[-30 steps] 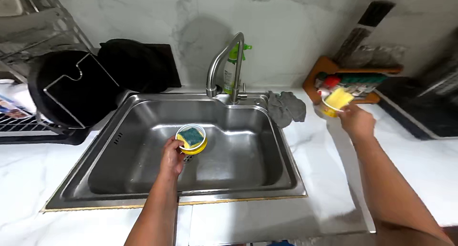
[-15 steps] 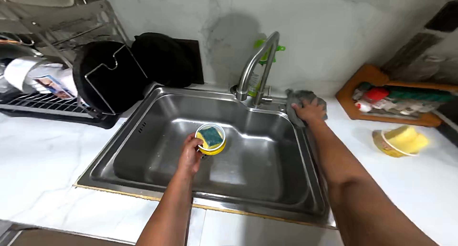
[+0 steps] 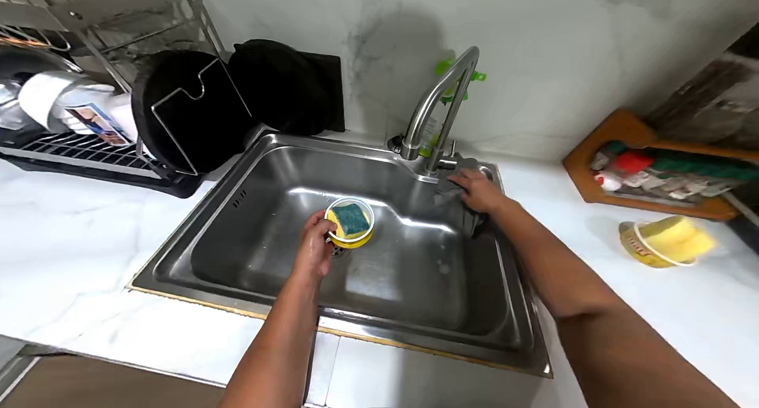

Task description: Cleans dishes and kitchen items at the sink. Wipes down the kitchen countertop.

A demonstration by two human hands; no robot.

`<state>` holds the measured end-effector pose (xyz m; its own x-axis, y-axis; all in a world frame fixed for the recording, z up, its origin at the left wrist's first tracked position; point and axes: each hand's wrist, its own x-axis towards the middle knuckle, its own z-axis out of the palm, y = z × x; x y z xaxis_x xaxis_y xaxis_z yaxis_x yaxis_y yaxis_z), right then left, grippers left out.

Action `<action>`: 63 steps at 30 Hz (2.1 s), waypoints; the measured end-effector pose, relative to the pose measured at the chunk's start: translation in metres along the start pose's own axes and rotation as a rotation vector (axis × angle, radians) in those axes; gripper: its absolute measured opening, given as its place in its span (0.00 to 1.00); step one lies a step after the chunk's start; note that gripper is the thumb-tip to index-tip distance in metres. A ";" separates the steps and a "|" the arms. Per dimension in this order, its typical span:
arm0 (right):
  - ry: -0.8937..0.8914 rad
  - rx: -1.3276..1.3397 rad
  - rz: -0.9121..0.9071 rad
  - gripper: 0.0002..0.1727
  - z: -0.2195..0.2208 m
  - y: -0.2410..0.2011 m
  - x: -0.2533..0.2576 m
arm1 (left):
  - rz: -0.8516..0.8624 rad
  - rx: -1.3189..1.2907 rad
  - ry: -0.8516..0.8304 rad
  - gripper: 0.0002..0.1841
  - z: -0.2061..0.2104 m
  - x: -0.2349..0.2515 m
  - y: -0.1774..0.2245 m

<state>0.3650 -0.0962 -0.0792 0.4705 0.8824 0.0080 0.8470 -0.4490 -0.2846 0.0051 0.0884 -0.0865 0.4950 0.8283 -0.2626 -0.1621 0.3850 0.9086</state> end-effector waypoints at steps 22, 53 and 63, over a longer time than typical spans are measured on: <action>-0.114 -0.005 0.572 0.17 0.016 -0.171 -0.254 | -0.152 -0.238 -0.016 0.20 -0.013 0.000 -0.002; 0.227 1.356 0.630 0.18 0.060 -0.181 -0.031 | 0.081 -0.123 0.065 0.18 -0.072 0.032 0.038; 0.246 2.138 0.908 0.13 0.098 -0.210 -0.029 | -0.006 -0.136 0.040 0.19 -0.072 0.038 0.037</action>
<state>0.1489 -0.0137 -0.1133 0.5868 0.5149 -0.6249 -0.8064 0.3020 -0.5084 -0.0432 0.1636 -0.0866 0.4627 0.8400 -0.2832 -0.2748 0.4397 0.8551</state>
